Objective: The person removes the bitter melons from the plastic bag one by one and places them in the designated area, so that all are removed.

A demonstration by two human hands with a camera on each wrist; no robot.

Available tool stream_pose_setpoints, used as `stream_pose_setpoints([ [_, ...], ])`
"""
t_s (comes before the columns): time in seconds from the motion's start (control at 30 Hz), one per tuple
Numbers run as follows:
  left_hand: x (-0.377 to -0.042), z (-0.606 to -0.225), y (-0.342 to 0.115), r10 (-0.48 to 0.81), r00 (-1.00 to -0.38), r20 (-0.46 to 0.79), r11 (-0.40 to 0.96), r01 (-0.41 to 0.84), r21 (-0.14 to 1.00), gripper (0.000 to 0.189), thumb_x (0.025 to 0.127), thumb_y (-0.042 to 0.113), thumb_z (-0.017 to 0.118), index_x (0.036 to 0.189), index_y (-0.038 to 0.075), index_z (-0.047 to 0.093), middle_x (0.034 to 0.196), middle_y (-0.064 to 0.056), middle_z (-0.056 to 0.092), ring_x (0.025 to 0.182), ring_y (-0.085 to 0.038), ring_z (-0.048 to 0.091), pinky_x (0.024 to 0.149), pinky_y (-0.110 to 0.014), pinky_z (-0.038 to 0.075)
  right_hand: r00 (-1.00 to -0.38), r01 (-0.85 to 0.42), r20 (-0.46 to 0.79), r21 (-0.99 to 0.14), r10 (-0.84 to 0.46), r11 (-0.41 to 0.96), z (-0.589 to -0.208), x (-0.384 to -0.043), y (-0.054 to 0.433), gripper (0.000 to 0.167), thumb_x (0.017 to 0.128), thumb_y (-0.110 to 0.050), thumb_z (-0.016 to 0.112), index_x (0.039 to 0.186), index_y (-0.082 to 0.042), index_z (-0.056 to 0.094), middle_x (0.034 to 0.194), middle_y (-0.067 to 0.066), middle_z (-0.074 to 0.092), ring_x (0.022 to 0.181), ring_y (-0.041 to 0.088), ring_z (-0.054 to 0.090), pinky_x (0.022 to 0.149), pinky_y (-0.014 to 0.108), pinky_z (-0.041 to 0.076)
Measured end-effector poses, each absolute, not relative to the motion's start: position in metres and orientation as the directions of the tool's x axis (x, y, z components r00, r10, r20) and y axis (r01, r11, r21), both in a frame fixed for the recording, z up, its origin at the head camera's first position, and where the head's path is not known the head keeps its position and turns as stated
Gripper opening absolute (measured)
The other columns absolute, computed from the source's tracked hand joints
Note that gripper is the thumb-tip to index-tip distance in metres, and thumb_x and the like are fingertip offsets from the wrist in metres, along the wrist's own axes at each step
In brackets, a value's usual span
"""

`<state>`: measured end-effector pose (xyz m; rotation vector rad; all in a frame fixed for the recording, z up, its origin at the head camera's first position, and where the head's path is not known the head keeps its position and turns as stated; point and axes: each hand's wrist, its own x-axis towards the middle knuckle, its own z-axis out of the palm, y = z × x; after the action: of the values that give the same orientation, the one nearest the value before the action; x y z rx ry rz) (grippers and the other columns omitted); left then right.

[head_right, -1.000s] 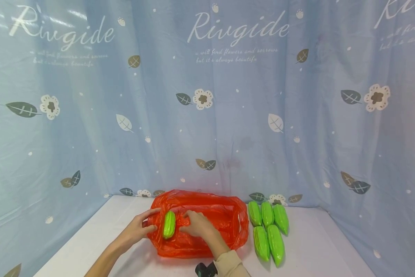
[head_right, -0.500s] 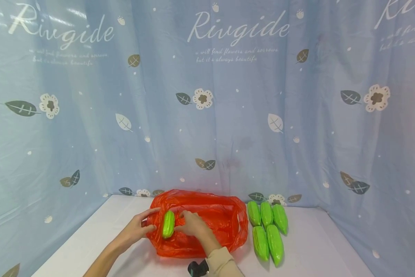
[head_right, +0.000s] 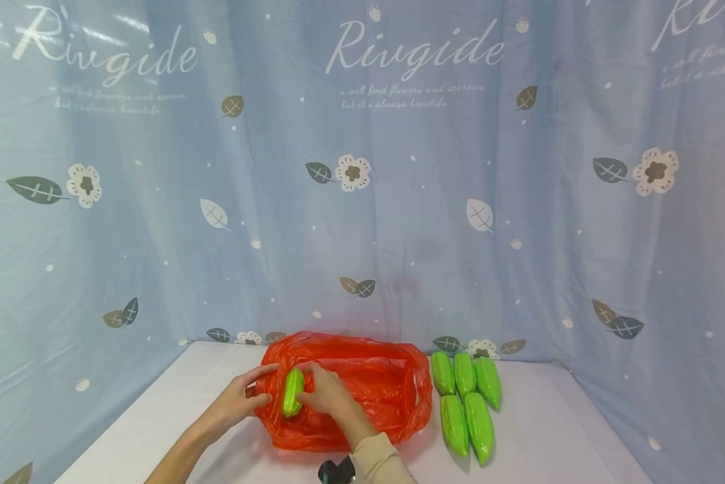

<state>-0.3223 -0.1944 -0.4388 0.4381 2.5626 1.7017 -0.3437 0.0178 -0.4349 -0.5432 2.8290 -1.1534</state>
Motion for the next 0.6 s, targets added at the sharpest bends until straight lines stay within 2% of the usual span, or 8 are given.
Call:
stream_pose_setpoints([
  [0.1, -0.322, -0.439, -0.194, 0.252, -0.960, 0.123, 0.357, 0.211, 0.910, 0.058, 0.088, 0.005, 0.059, 0.145, 0.007, 0.045, 0.142, -0.023, 0.047, 0.105, -0.026, 0.059, 0.076, -0.032, 0.060, -0.937, -0.307, 0.102, -0.692, -0.333, 0.653, -0.436, -0.343, 0.015, 0.055, 0.084, -0.025, 0.076, 0.134, -0.022, 0.053, 0.135, 0.012, 0.059, 0.119, 0.035, 0.056, 0.095, 0.065, 0.046],
  [0.4, -0.323, -0.440, -0.194, 0.242, -0.962, 0.126, 0.359, 0.210, 0.910, 0.058, 0.088, 0.004, 0.059, 0.144, 0.007, 0.046, 0.142, -0.023, 0.048, 0.107, -0.027, 0.058, 0.077, -0.032, 0.060, -0.928, -0.345, 0.126, -0.649, -0.351, 0.678, -0.441, -0.344, 0.009, 0.058, 0.084, -0.024, 0.075, 0.137, -0.017, 0.053, 0.134, 0.012, 0.058, 0.120, 0.034, 0.053, 0.098, 0.063, 0.045],
  [0.6, -0.324, -0.440, -0.194, 0.244, -0.961, 0.130, 0.362, 0.214, 0.907, 0.058, 0.088, 0.004, 0.059, 0.144, 0.007, 0.046, 0.141, -0.023, 0.048, 0.107, -0.027, 0.058, 0.077, -0.032, 0.060, -0.930, -0.326, 0.087, -0.646, -0.357, 0.691, -0.441, -0.343, 0.005, 0.054, 0.087, -0.022, 0.073, 0.137, -0.021, 0.055, 0.135, 0.012, 0.058, 0.122, 0.034, 0.052, 0.099, 0.063, 0.045],
])
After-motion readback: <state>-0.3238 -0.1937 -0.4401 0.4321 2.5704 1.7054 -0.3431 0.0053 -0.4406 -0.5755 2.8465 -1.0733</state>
